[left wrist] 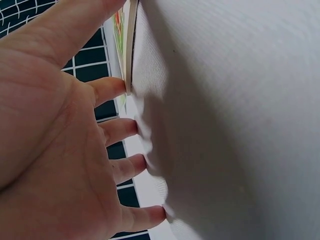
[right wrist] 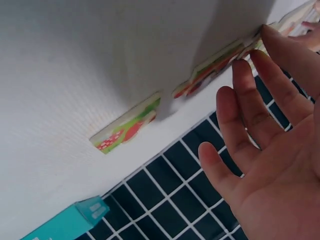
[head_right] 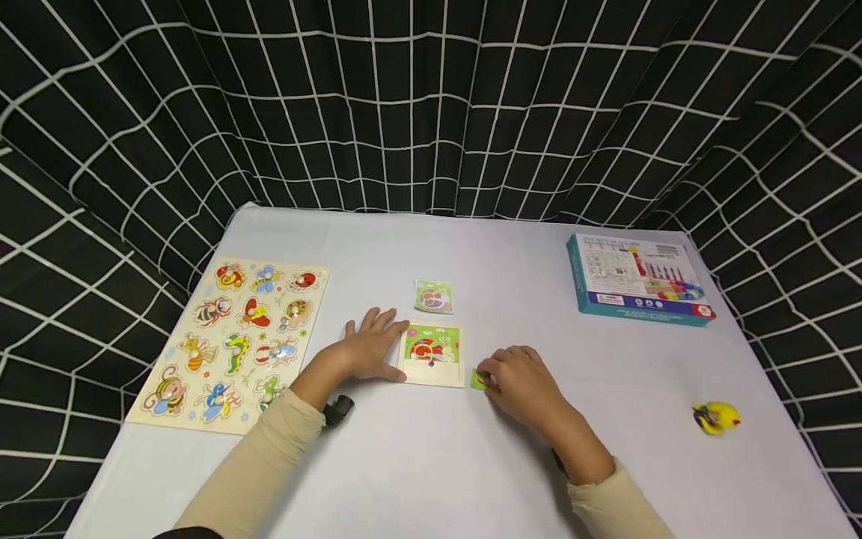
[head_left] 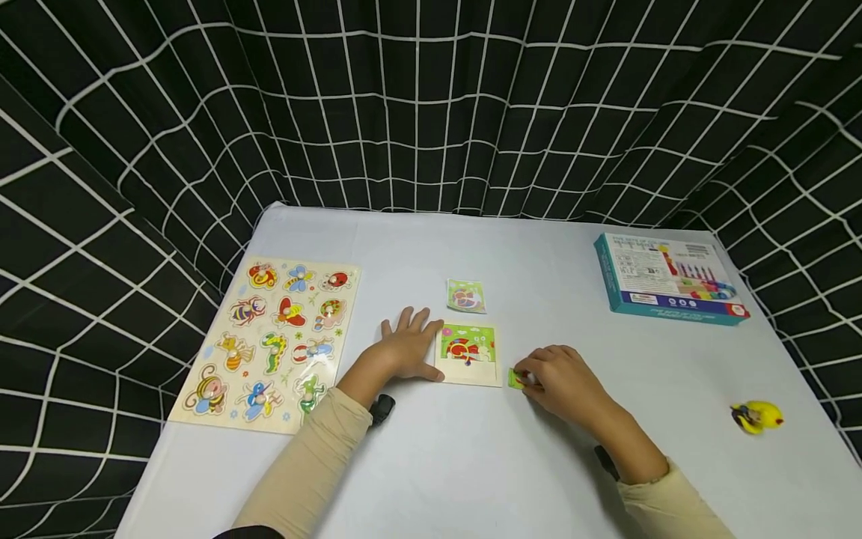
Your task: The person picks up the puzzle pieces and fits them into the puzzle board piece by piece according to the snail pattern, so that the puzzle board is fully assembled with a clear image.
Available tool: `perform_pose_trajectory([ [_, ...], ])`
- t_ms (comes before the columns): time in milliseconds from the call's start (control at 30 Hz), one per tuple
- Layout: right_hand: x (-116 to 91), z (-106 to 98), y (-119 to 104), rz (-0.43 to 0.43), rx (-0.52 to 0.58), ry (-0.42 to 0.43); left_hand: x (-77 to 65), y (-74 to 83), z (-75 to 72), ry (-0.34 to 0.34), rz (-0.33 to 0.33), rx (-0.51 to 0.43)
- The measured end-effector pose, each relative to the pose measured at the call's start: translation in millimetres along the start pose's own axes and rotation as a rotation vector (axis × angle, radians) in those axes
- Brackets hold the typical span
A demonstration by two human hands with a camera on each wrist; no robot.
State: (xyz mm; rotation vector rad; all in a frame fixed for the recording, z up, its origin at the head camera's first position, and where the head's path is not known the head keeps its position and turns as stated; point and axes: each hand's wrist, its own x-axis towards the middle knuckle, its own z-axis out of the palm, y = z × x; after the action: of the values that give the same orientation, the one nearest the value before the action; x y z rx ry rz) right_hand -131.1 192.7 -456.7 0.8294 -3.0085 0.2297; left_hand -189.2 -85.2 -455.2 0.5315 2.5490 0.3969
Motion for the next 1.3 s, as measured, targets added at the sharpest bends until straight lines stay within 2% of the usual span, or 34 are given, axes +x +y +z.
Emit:
perform_pose_trajectory([
  [167, 7.9, -3.4, -6.9, -0.025, 0.007, 0.029, 1.8, -0.1, 0.1, -0.01, 0.009, 0.009],
  [467, 45.1, 8.1, -46.9, -0.157, 0.019, 0.064, 4.5, -0.2, -0.2, -0.026, 0.01, 0.03],
  [733, 58.0, 14.0, -58.5, -0.212, 0.005, 0.064, 4.2, -1.8, -1.3, -0.042, 0.004, 0.023],
  [1300, 62.6, 13.0, -65.6, -0.191, -0.017, 0.017, 0.8, -0.9, -3.9, -0.031, 0.005, 0.031],
])
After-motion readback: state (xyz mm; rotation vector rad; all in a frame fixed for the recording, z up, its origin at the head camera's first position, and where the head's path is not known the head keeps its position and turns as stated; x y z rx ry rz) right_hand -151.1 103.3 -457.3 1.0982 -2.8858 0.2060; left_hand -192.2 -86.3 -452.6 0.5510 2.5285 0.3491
